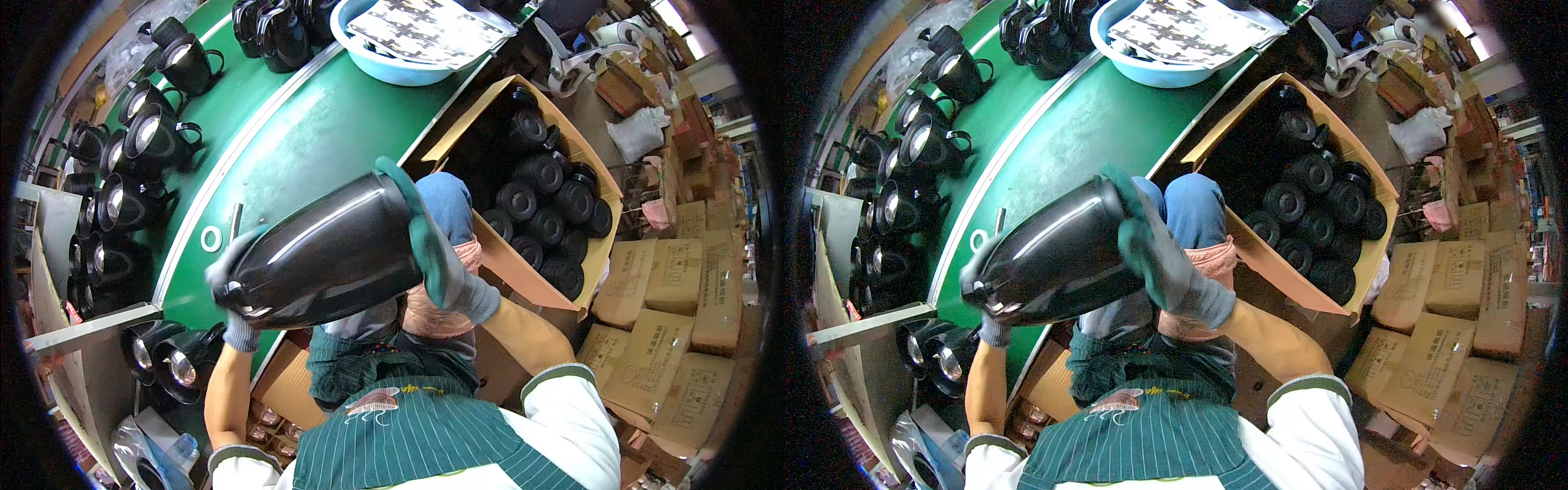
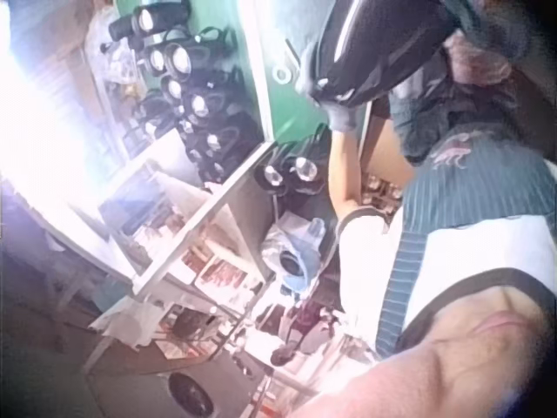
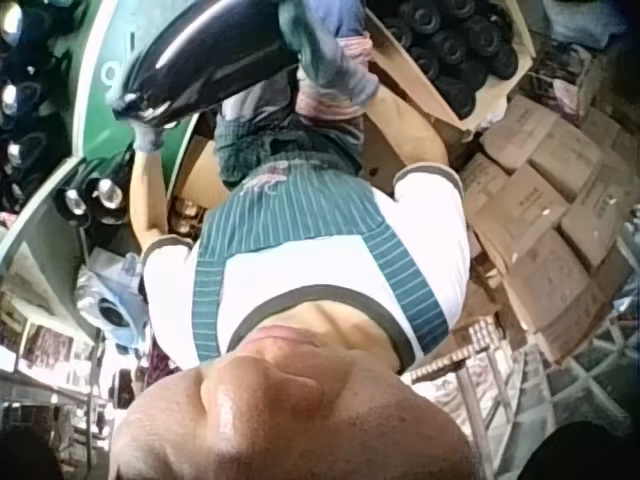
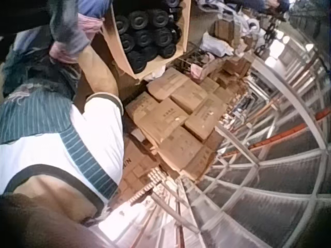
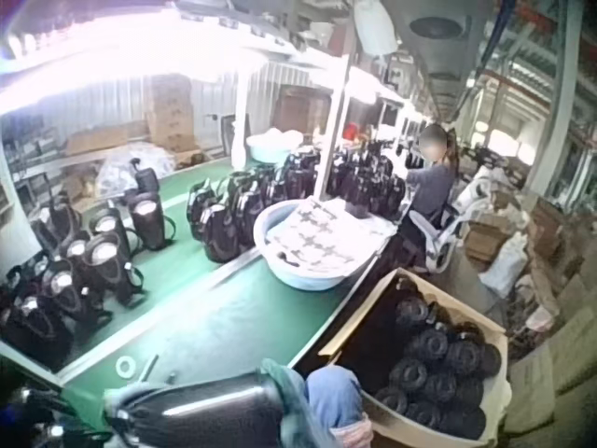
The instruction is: The person assembles black kettles by inserting a metal rod into the base and attaching a lid. They handle each kettle one at a time, rotate it to inspect the fit, and place the finished units on the green table.
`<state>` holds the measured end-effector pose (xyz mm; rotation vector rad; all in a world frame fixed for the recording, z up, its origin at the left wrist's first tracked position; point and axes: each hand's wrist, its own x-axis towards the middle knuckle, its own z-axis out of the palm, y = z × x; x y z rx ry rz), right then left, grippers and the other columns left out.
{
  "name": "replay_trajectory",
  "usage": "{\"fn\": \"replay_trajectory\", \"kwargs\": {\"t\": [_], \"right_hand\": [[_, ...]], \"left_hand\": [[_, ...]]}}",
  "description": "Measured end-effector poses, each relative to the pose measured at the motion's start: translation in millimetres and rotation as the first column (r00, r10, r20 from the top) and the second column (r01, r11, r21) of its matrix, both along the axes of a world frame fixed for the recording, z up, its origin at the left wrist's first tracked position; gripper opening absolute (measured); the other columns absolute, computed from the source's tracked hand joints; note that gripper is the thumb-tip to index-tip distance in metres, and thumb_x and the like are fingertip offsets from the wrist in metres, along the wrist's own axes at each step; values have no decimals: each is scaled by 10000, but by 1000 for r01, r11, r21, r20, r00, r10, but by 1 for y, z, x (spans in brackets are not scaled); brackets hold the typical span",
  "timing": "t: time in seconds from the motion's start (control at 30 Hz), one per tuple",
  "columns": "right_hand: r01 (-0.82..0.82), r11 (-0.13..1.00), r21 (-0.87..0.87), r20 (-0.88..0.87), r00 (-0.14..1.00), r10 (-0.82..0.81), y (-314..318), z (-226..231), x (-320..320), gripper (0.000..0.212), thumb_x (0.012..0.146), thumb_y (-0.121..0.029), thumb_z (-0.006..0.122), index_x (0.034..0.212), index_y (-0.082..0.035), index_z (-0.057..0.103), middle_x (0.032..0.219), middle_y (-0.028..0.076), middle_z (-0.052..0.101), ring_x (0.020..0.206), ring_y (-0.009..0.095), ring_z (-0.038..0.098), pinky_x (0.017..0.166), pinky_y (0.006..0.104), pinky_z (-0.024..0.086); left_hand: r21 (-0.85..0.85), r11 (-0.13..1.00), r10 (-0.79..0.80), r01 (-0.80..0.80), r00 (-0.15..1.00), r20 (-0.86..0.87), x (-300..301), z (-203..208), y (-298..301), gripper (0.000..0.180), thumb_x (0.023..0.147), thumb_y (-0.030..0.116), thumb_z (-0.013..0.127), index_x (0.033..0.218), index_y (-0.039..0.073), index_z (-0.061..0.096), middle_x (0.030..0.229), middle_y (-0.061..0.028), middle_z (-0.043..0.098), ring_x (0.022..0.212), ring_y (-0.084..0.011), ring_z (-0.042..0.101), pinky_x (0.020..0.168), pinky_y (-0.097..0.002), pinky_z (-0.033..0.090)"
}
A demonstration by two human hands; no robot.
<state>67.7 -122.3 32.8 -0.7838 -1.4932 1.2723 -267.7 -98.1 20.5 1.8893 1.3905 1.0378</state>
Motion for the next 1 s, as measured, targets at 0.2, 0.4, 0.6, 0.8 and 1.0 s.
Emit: {"fn": "replay_trajectory", "kwargs": {"t": [0.2, 0.4, 0.6, 0.8, 1.0], "right_hand": [[-34, 995, -90, 230, 972, 54, -1, -1, 22, 938, 1004, -509, 567, 1655, -30, 92, 1702, 250, 122, 1561, 410, 185, 1260, 477, 190], [-54, 877, 478, 233, 970, -68, 11, 19, -4, 944, 998, -524, 552, 1665, -62, 69, 1701, 272, 102, 1565, 449, 146, 1266, 495, 160], [-61, 998, -7, -74, 995, 60, -18, -35, 16, 751, 1056, -199, 571, 1641, -11, 140, 1708, 150, 200, 1561, 224, 249, 1264, 318, 221], [-33, 852, 523, 410, 886, -217, 8, 50, 9, 817, 1058, -530, 473, 1650, -66, 153, 1687, 225, 182, 1543, 365, 257, 1246, 464, 230], [67, 893, 444, 267, 942, -203, -7, 50, 11, 789, 1065, -520, 460, 1642, -57, 185, 1664, 205, 237, 1521, 331, 295, 1217, 437, 270]], "left_hand": [[367, 921, -47, 131, 972, -229, 4, 50, 12, 282, 874, 158, 690, 1105, 20, 774, 1061, -137, 776, 962, -252, 764, 831, -357, 607], [-34, 996, 91, -88, 990, 106, -15, -29, 3, 307, 887, 163, 686, 1122, -22, 758, 1028, -155, 779, 935, -253, 766, 830, -348, 600], [482, 857, -110, 183, 978, -176, 24, 55, 20, 317, 859, 180, 760, 1077, -50, 754, 950, -162, 781, 889, -300, 767, 868, -393, 589], [-528, 791, 45, 310, 831, 555, 8, -26, -1, 330, 870, 175, 755, 1116, -45, 748, 1062, -162, 764, 962, -265, 745, 874, -369, 580], [-522, 825, 167, 216, 789, 591, 14, -6, -6, 345, 870, 179, 751, 1122, -58, 743, 1051, -151, 761, 964, -226, 734, 873, -342, 570]]}}
